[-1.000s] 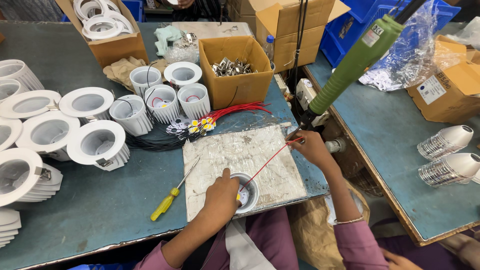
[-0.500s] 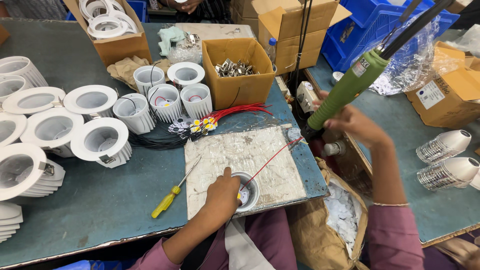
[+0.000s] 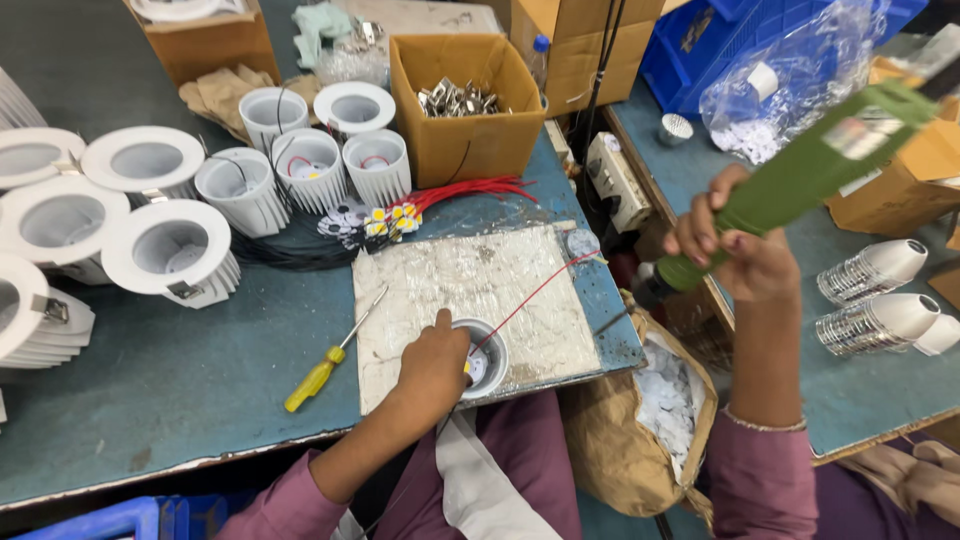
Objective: The person assembles LED light fixtures by inserting LED modules into white housings and soldering red and black wires to the module terminals using a soldering iron. Completed units are placed into a blue crate.
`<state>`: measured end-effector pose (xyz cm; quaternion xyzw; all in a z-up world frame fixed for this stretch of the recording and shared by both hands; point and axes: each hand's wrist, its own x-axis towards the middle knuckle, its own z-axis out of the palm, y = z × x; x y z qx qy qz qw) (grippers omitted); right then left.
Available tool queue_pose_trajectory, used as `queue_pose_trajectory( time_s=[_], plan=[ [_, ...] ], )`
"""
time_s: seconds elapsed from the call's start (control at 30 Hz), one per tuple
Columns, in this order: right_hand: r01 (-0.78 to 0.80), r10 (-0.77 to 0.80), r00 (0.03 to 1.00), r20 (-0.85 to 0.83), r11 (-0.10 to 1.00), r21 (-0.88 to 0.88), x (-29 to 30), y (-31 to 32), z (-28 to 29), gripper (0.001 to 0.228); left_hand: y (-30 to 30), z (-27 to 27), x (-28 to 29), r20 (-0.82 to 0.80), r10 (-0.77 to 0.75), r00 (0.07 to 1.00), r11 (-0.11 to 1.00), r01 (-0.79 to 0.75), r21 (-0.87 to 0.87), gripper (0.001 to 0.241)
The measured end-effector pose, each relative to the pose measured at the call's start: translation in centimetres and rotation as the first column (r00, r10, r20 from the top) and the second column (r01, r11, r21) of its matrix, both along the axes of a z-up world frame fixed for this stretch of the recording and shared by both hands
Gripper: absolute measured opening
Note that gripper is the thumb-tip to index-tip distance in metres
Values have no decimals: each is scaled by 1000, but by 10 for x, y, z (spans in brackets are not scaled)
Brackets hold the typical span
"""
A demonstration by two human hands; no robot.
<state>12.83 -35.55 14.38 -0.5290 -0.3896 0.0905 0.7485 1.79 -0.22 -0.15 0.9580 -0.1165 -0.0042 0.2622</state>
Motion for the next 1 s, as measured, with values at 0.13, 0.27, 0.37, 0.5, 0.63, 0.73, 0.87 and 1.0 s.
queue_pose_trajectory(
  time_s=[0.13, 0.27, 0.37, 0.5, 0.63, 0.73, 0.87, 1.0],
  plan=[
    [96, -79, 994, -71, 957, 272, -50, 21, -5, 46, 0, 0, 0, -25, -10, 1000, 1000, 10, 22, 34],
    [265, -241, 964, -116, 913, 311, -93, 44, 2, 86, -2, -2, 0, -8, 1, 1000, 999, -1, 39, 31],
    [284, -267, 959, -96, 902, 325, -106, 71, 2, 91, -3, -5, 1, -6, 9, 1000, 999, -9, 39, 28],
    [301, -296, 953, -65, 898, 322, -106, 113, -3, 94, -2, -6, 1, 3, -7, 1000, 1000, 7, 18, 25],
    [370, -340, 929, -147, 856, 361, -112, 157, -19, 92, -2, -8, 2, 1, 13, 1000, 1000, -13, 10, 26],
    [382, -337, 923, -186, 863, 330, -108, 173, -21, 89, -3, -11, 5, 5, 18, 1000, 1000, -18, 12, 26],
    [420, -382, 905, -186, 870, 260, -101, 182, -22, 88, -4, -13, 6, 21, 15, 1000, 1000, -16, 16, 23],
    [419, -404, 908, -114, 879, 225, -97, 183, -26, 91, -5, -11, 8, -2, 19, 1000, 999, -18, 44, 23]
  ],
)
